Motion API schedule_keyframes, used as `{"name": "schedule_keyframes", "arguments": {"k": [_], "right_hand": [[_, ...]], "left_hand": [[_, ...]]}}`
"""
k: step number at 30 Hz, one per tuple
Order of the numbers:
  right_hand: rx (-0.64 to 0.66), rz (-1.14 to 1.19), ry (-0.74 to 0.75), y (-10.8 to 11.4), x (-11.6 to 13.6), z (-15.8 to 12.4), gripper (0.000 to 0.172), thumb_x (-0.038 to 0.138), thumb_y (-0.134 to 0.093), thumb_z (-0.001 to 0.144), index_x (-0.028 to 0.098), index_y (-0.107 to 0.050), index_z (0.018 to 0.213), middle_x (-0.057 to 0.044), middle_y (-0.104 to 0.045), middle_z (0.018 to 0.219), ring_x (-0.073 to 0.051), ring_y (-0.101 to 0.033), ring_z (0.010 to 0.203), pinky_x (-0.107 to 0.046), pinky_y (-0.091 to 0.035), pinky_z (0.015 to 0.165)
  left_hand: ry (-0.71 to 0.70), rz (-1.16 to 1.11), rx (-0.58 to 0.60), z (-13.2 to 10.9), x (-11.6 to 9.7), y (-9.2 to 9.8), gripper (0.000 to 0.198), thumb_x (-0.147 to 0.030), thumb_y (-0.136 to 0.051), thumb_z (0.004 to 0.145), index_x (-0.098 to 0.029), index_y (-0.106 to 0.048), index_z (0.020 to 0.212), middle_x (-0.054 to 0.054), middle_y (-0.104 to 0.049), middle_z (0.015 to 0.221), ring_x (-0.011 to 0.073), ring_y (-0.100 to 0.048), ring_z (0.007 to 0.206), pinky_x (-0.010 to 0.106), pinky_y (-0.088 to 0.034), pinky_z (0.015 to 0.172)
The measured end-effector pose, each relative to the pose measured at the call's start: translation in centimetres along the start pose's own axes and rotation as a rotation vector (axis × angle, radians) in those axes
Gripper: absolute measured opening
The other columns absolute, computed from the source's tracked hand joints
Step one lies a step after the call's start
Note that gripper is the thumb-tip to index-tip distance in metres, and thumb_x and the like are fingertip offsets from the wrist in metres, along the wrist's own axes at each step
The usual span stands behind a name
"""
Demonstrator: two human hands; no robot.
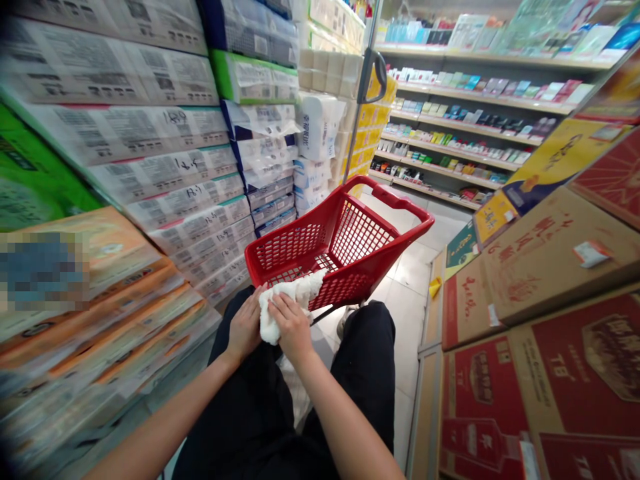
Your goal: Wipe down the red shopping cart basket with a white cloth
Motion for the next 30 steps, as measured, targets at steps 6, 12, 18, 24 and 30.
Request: {"name": "schedule_keyframes", "arguments": {"k": [6,12,18,24,30], "right_hand": [[-0.051,-0.069,-0.04,5.7,-8.2,0.7,0.038,0.013,-0.049,0.093,0.021,-0.064,0.127,-0.009,-0.065,0.129,-0.023,-0.053,0.129,-0.041,-0.045,0.109],[-0.2,-0.161,-0.232,9.1,-13.4,1.1,0.041,0.009,-0.047,0.089,0.019,-0.066,0.124,-0.01,-0.066,0.126,-0.025,-0.054,0.126,-0.045,-0.046,0.107],[-0.118,-0.085,-0.191,2.7,-4.6,0.8,0.049,0.004,-0.048,0.085,0.017,-0.062,0.13,-0.01,-0.064,0.13,-0.024,-0.051,0.129,-0.041,-0.044,0.109],[-0.011,-0.009,-0.048,0.1,-0.6,0.5,0.045,0.012,-0.051,0.09,0.02,-0.058,0.134,-0.008,-0.063,0.132,-0.022,-0.051,0.129,-0.038,-0.045,0.108],[-0.071,-0.028,0.017,5.3,-8.4,0.7,0.04,0.013,-0.048,0.094,0.019,-0.061,0.131,-0.01,-0.064,0.13,-0.023,-0.051,0.13,-0.041,-0.045,0.109]], "left_hand": [[0.024,0.022,-0.018,0.2,-0.2,0.1,0.075,-0.005,-0.044,0.086,-0.018,-0.017,0.155,0.011,-0.034,0.156,0.0244,-0.037,0.142,0.046,-0.038,0.115],[0.026,0.017,-0.036,0.2,-0.3,0.0,0.078,-0.004,-0.044,0.084,-0.019,-0.016,0.155,0.01,-0.033,0.156,0.0245,-0.036,0.142,0.045,-0.038,0.114],[0.023,0.009,-0.022,0.1,-0.1,0.0,0.074,-0.007,-0.043,0.087,-0.019,-0.015,0.155,0.011,-0.037,0.154,0.0253,-0.038,0.141,0.047,-0.039,0.113],[-0.011,-0.011,-0.004,0.0,0.0,0.1,0.074,-0.014,-0.048,0.089,-0.018,-0.015,0.155,0.013,-0.033,0.156,0.0263,-0.036,0.143,0.046,-0.039,0.113],[0.029,0.021,-0.026,0.1,-0.2,-0.1,0.076,-0.005,-0.043,0.085,-0.019,-0.015,0.155,0.01,-0.034,0.156,0.0245,-0.036,0.143,0.045,-0.038,0.114]]}}
Point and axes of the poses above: each hand's wrist, its own z-axis towards the middle knuckle, its own y-axis out of the back of the hand, x = y × z, the point moved 5 cm from there along z, towards the middle knuckle
